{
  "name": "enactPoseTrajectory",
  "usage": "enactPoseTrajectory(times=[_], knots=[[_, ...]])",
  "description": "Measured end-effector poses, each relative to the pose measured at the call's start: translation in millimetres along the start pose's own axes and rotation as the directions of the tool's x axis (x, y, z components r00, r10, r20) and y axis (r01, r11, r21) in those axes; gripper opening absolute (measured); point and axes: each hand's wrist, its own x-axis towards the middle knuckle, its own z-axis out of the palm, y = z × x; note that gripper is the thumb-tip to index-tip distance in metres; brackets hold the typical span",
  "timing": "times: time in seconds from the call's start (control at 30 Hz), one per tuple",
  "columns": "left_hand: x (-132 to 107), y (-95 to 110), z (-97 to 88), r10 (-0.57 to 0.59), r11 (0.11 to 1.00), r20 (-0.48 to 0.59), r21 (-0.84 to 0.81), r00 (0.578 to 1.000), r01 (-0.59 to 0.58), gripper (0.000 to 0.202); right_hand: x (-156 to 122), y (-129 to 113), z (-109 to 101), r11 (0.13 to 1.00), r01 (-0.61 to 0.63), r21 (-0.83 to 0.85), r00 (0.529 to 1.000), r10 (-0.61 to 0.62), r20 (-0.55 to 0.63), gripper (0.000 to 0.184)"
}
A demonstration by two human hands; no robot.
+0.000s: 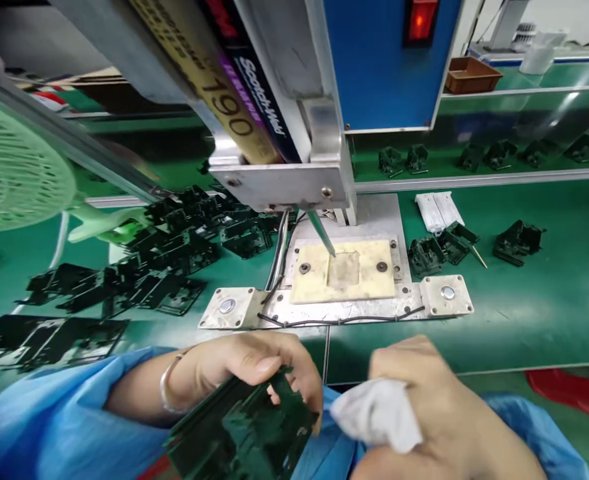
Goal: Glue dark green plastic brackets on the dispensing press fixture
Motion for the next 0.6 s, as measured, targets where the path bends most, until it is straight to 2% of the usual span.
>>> enactPoseTrajectory(times=[0.03, 0.07, 0.2, 0.27, 0.37, 0.47, 0.53, 0.57, 0.6], knots=[[2, -2, 3.5, -0.003, 1.0, -0.002, -0.008, 1.0, 0.003, 0.057, 13, -8, 5, 0.995, 0.091, 0.05, 0.995, -0.093, 0.041, 0.061], [3, -5, 6.4, -0.007, 1.0, -0.007, -0.009, 1.0, 0.007, 0.055, 24, -14, 10, 0.99, 0.124, 0.07, 0.989, -0.129, 0.069, 0.064], [7, -14, 12.6, -0.007, 1.0, -0.038, 0.023, 0.999, 0.008, 0.053, 42, -21, 25, 0.995, 0.077, 0.065, 0.984, -0.086, 0.155, 0.07], [7, -16, 12.9, 0.002, 0.997, -0.036, 0.078, 0.999, 0.001, 0.057, 39, -22, 26, 0.997, 0.068, 0.039, 0.979, -0.074, 0.19, 0.068], [4, -14, 12.9, 0.104, 0.969, -0.023, 0.227, 0.994, -0.096, 0.061, 27, -26, 23, 0.997, 0.072, -0.009, 0.977, -0.068, 0.204, 0.064], [-3, -13, 16.2, 0.19, 0.933, 0.0, 0.31, 0.982, -0.181, 0.064, 0, -25, 19, 0.999, 0.019, -0.032, 0.98, -0.012, 0.198, 0.062], [-9, -17, 20.1, 0.287, 0.911, 0.026, 0.301, 0.957, -0.281, 0.061, -28, -16, 16, 0.994, -0.109, -0.022, 0.993, 0.11, 0.039, 0.056], [-12, -20, 22.0, 0.399, 0.867, 0.012, 0.323, 0.917, -0.381, 0.059, -42, -9, 15, 0.972, -0.233, -0.002, 0.966, 0.231, -0.113, 0.05], [-15, -25, 23.6, 0.546, 0.778, -0.02, 0.384, 0.837, -0.498, 0.059, -56, -1, 15, 0.918, -0.395, 0.038, 0.865, 0.386, -0.321, 0.045]])
